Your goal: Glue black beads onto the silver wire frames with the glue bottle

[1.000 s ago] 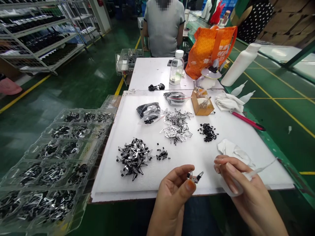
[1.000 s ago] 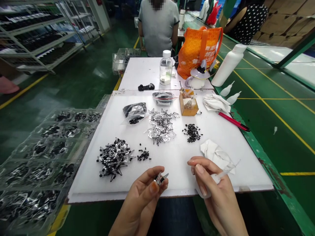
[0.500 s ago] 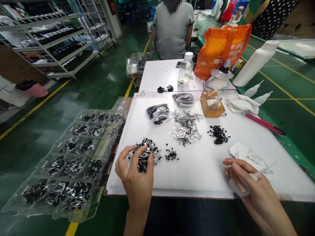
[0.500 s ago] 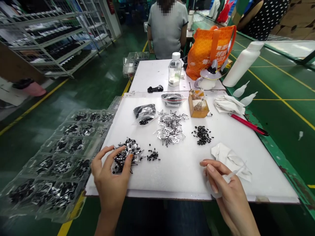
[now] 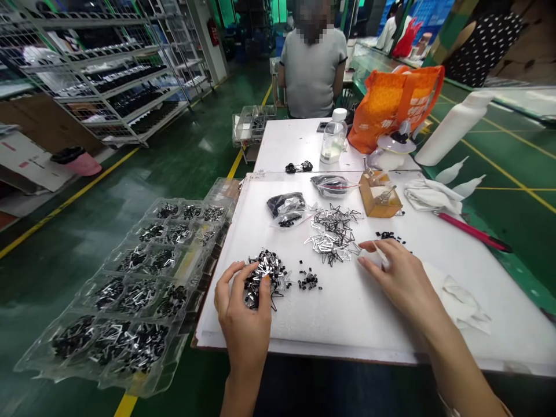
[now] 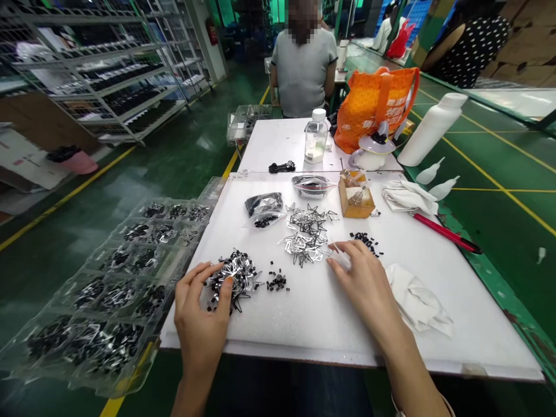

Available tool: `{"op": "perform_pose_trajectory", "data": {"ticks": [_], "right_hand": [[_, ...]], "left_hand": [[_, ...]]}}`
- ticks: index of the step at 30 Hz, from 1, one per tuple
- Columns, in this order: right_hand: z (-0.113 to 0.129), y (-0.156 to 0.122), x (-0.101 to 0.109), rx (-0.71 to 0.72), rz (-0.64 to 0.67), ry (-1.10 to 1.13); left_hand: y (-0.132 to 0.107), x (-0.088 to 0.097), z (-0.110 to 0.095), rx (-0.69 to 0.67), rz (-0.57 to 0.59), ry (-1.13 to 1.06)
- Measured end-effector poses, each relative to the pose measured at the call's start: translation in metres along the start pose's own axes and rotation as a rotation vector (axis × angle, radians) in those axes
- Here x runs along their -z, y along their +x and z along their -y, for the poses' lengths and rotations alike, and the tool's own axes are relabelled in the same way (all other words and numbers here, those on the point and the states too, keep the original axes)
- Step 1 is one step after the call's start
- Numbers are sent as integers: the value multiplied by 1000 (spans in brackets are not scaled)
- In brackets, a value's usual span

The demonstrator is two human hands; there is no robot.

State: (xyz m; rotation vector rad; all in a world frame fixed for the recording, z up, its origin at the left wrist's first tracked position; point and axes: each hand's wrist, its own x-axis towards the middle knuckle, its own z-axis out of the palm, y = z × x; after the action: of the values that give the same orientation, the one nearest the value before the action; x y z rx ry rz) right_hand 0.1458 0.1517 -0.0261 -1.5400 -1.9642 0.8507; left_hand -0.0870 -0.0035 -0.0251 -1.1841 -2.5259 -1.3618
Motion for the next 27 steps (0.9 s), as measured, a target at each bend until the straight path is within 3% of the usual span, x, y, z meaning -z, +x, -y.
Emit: {"op": "perform_pose_trajectory", "data": {"ticks": [6,9,12,15,17,18,21,23,27], "right_hand": [[4,16,-9,43,20,-90],[3,13,-7,41,-6,-25],[5,7,-4,12,-87,114],[10,-8,-2,-99,-155,332],[17,-25,-2,-189,-122,512],[21,-35,-3,-222,-90,590],[31,-63,-4,-315,4,818],[35,-78,-6,-378,48,956],[32,-92,-8,-415,81,1050]], "left_hand": [[-2,8,-3,-12,-126,-97],[-9,5,-7,-34,-206,-178],[-23,0,-16,-77,-205,-296],[-42,-9,-31,-55,-90,-403],[-55,-15,-45,6,7,-456],[-61,-18,-53,77,76,-503],[-69,-21,-75,530,374,-793],[-68,-20,-85,662,495,-875],[-62,-17,-92,652,554,-967]]}}
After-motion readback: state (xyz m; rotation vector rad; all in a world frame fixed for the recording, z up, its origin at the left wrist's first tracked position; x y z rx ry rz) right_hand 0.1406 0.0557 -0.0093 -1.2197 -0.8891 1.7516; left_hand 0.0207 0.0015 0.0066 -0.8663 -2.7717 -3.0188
